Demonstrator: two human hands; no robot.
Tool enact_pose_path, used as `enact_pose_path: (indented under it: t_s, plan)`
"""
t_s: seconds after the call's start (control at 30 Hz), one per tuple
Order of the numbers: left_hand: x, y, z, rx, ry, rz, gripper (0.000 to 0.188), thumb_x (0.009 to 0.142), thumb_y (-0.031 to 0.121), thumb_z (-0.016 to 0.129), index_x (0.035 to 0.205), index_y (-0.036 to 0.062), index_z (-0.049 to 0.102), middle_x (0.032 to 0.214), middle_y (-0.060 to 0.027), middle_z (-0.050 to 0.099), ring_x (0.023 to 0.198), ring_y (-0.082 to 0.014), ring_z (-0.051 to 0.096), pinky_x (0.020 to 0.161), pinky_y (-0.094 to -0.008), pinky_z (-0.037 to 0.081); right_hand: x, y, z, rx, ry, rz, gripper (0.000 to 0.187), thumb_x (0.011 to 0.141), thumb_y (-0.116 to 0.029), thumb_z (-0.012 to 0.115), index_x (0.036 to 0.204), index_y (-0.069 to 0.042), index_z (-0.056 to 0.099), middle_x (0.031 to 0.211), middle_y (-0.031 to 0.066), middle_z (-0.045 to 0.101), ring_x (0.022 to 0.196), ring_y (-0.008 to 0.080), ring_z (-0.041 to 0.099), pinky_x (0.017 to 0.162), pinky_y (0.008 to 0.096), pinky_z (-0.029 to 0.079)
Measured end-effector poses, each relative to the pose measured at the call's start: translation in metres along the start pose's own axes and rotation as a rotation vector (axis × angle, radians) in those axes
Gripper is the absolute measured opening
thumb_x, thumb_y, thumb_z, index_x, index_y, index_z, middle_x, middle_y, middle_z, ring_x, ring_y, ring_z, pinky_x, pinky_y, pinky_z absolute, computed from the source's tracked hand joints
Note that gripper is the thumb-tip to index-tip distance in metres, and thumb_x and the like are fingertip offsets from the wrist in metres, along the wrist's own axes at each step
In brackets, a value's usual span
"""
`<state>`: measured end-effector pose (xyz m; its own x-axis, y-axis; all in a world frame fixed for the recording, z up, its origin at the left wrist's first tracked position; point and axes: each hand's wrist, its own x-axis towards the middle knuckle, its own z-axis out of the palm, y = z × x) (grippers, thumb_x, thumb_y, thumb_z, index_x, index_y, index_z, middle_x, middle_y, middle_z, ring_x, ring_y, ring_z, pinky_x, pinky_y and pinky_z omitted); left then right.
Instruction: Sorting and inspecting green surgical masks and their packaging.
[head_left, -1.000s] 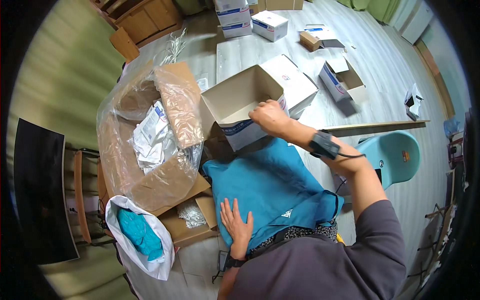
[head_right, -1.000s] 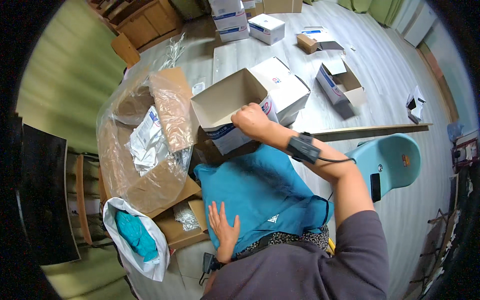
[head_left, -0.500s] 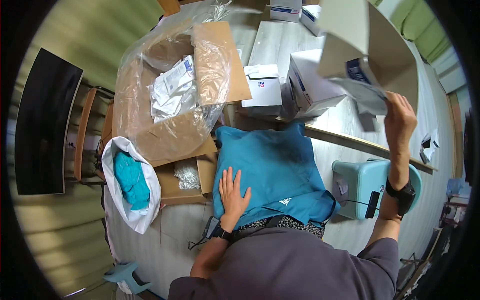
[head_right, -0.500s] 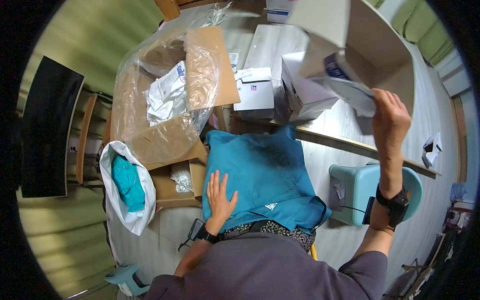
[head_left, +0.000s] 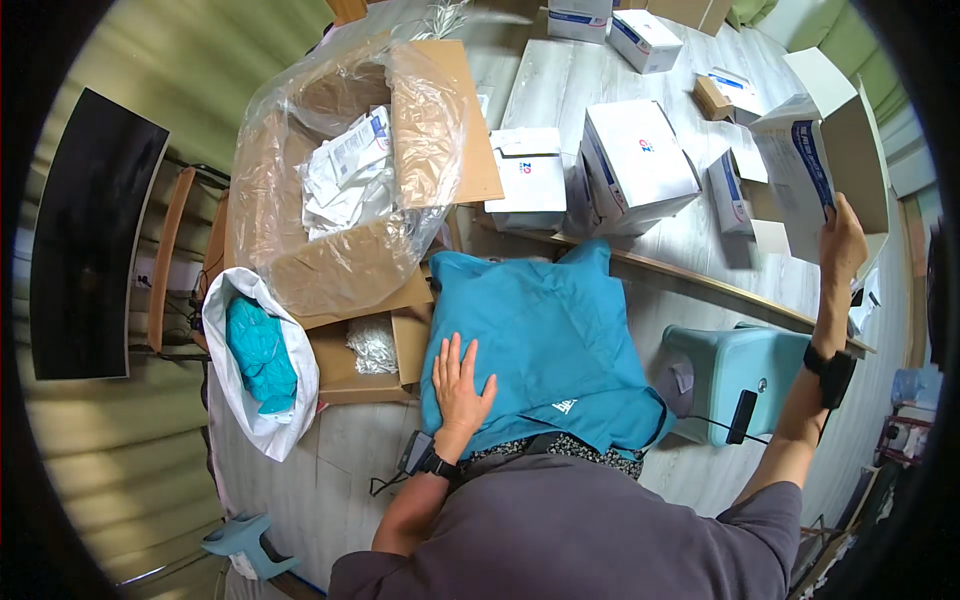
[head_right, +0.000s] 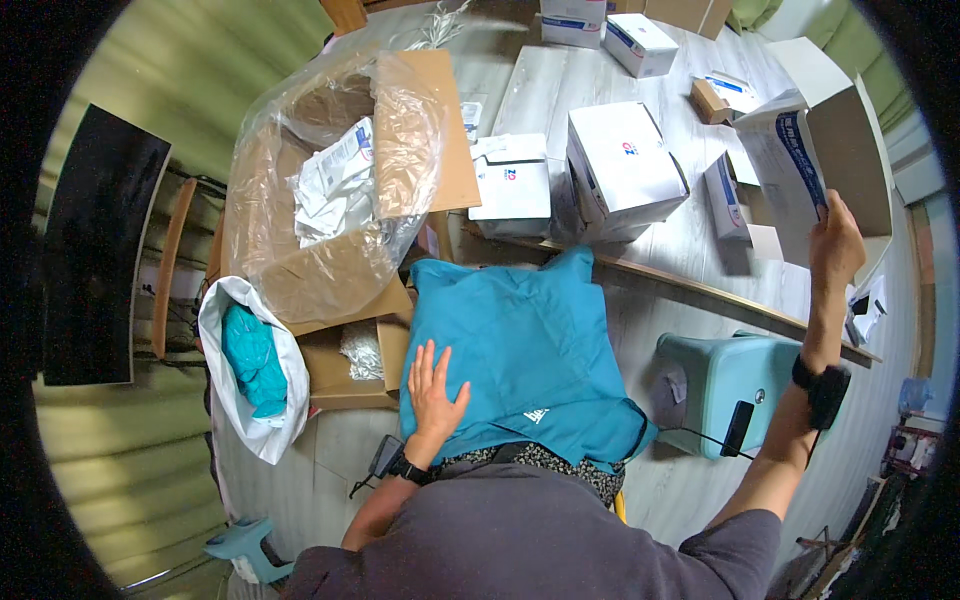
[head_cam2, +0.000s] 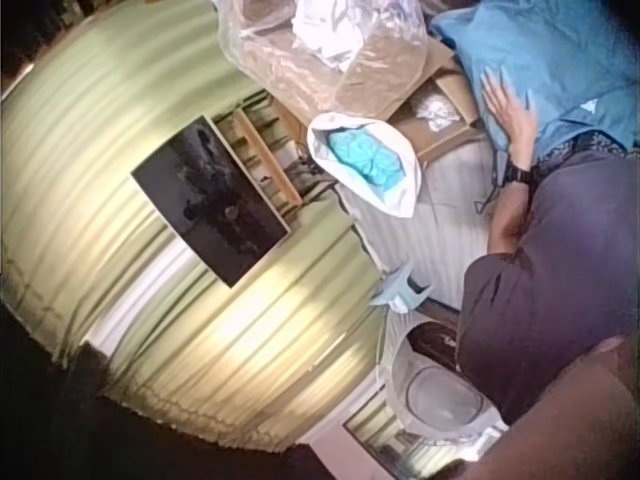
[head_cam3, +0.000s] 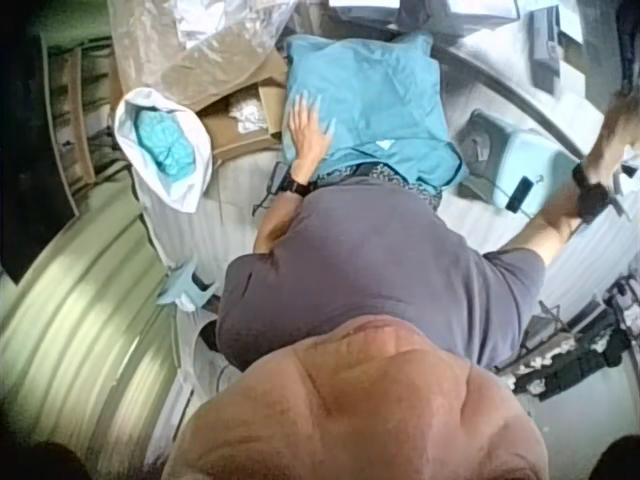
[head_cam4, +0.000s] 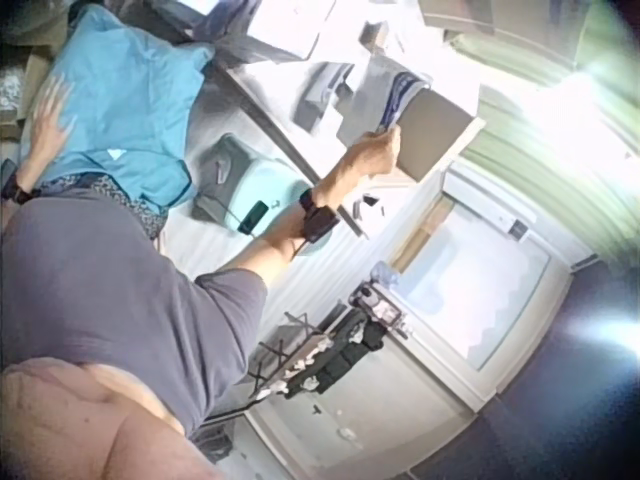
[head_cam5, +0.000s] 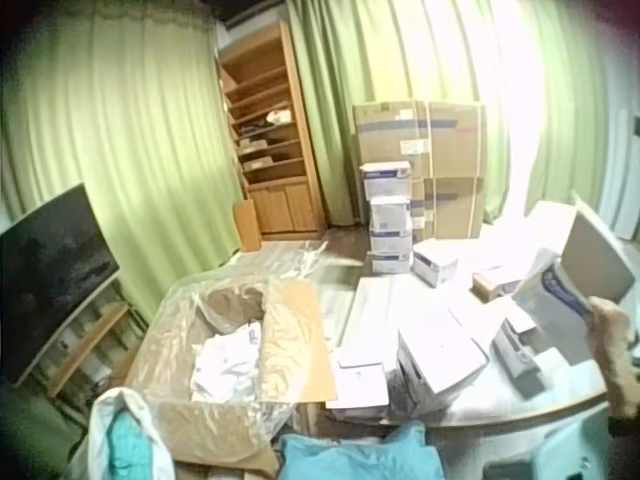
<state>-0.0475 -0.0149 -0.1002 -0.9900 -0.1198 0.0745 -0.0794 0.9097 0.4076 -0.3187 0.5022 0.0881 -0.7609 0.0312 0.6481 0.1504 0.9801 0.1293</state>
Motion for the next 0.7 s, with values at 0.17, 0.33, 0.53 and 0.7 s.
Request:
enact_pose_path:
  t_s: [0.17, 0.33, 0.53, 0.7]
  plan:
    - [0.004, 0.003, 0.002, -0.010, -0.015, 0.020, 0.068, 0.078, 0.024, 0.069, 0.139, 0.0080, 0.042, 0.150, -0.0170, 0.029, 0.140, -0.0361, 0.025, 0.111, -0.0511, 0.022, 0.022, 0.063, 0.085, -0.196, -0.210, 0.061, 0.042, 0.082, -0.017, 0.067, 0.121, -0.015, 0.051, 0.105, 0.0093, 0.065, 0.097, 0.0312, 0.063, 0.078, 0.0426, 0.052]
    - [0.004, 0.003, 0.002, 0.015, -0.025, -0.016, 0.068, 0.077, 0.024, 0.069, 0.138, 0.0076, 0.043, 0.150, -0.0172, 0.030, 0.140, -0.0363, 0.025, 0.111, -0.0512, 0.022, -0.027, -0.031, 0.095, 0.207, -0.178, 0.044, 0.043, 0.077, -0.015, 0.071, 0.118, -0.014, 0.057, 0.096, 0.0124, 0.066, 0.090, 0.0317, 0.065, 0.075, 0.0425, 0.051]
    - [0.014, 0.004, -0.006, 0.024, 0.000, 0.006, 0.061, 0.077, 0.024, 0.070, 0.131, 0.0072, 0.050, 0.145, -0.0170, 0.037, 0.136, -0.0358, 0.031, 0.108, -0.0514, 0.025, -0.120, -0.183, 0.096, 0.528, -0.594, -0.138, 0.007, 0.078, -0.018, 0.063, 0.081, -0.012, 0.067, 0.075, 0.0129, 0.067, 0.072, 0.0345, 0.066, 0.062, 0.0448, 0.050]
    - [0.079, 0.005, -0.023, -0.036, -0.005, 0.038, 0.034, 0.080, 0.018, 0.067, 0.111, 0.0053, 0.063, 0.127, -0.0152, 0.052, 0.123, -0.0341, 0.045, 0.100, -0.0477, 0.034, -0.146, -0.257, 0.111, 0.720, -0.884, -0.214, 0.015, 0.079, -0.023, 0.066, 0.084, -0.009, 0.068, 0.080, 0.0179, 0.066, 0.080, 0.0366, 0.065, 0.071, 0.0466, 0.050]
